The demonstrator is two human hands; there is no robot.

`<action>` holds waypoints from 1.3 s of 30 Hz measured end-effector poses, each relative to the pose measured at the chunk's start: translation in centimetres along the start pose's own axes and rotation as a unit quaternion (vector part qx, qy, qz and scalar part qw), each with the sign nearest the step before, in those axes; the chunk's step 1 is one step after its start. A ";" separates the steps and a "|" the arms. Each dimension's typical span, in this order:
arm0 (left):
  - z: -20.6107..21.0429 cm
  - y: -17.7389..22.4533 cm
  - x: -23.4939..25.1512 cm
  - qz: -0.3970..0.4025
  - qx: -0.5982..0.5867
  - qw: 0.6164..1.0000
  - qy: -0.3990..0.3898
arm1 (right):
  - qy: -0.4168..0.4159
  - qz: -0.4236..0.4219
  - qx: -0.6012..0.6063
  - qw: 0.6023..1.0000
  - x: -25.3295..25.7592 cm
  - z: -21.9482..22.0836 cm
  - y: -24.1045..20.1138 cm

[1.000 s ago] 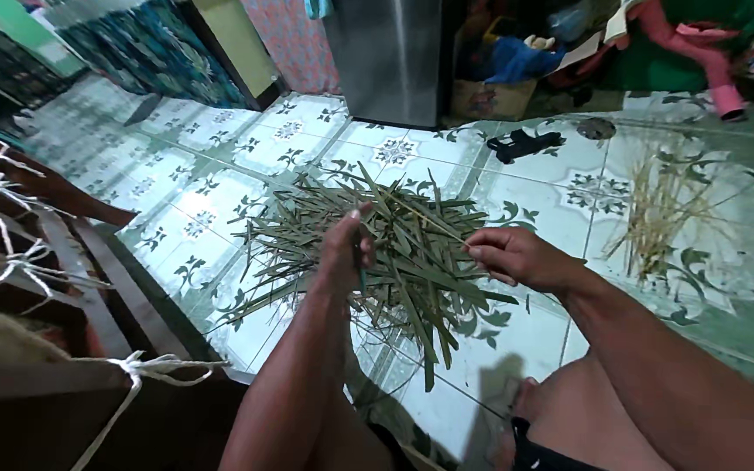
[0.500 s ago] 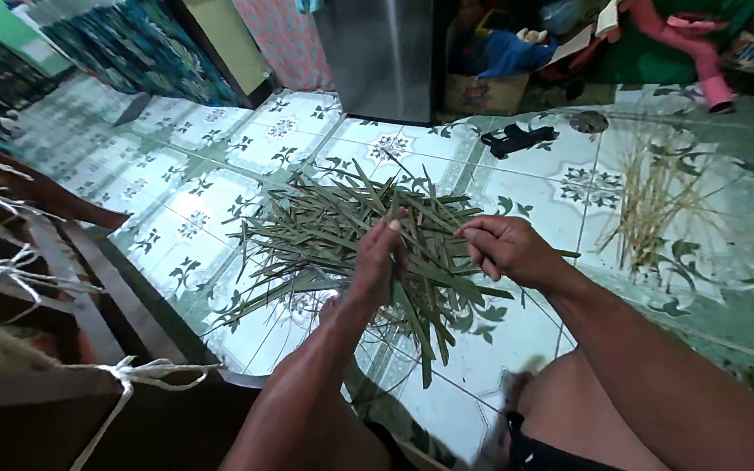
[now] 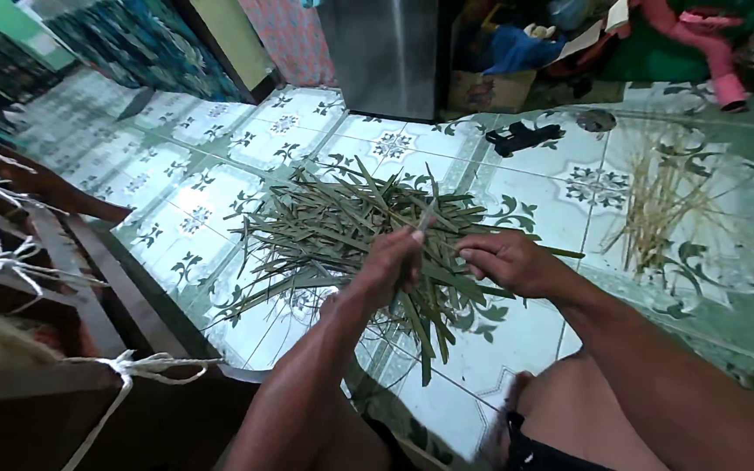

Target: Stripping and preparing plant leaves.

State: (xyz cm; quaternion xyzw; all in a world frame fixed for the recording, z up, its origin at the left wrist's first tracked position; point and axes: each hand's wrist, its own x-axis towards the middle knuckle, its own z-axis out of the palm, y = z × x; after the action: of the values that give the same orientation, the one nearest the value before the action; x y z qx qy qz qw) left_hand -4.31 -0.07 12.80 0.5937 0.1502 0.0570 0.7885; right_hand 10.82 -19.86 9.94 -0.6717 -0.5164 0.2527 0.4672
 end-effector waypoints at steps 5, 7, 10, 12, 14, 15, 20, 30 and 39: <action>-6.1 2.0 0.7 0.077 -0.089 0.978 0.170 | -0.002 0.023 -0.010 1.000 -0.6 -1.1 0.9; -5.8 1.2 0.3 0.078 -0.058 0.982 0.161 | -0.002 0.073 0.001 0.997 -0.3 -1.1 1.1; -2.4 -0.3 -0.2 0.049 0.045 0.994 0.089 | -0.017 0.104 0.016 0.994 0.2 -0.4 0.7; 0.3 -1.1 -0.4 0.002 0.101 0.995 0.013 | -0.017 0.077 0.018 0.997 0.5 0.4 0.1; 1.8 -1.4 -0.5 -0.021 0.114 0.993 -0.031 | -0.006 0.032 0.010 0.999 0.5 0.9 -0.2; 1.5 -1.1 -0.5 -0.018 0.091 0.995 -0.020 | 0.002 0.010 -0.001 1.000 0.5 1.0 -0.2; -2.4 0.3 0.3 0.033 -0.039 0.997 0.061 | 0.032 -0.023 -0.058 0.998 0.2 0.8 0.5; -9.0 1.8 -0.5 0.025 0.102 0.977 0.186 | -0.112 0.098 -0.193 0.970 0.4 -2.0 3.0; -1.6 -6.7 -0.2 -0.261 0.515 0.773 -0.264 | -0.238 0.027 -0.367 0.899 2.1 3.1 1.8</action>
State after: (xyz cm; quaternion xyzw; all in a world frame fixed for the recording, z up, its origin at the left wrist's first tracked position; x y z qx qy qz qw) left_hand -5.53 -0.63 6.04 0.8403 0.0922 -0.3962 0.3583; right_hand 9.81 -16.79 7.27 -0.7290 -0.6501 0.2100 0.0434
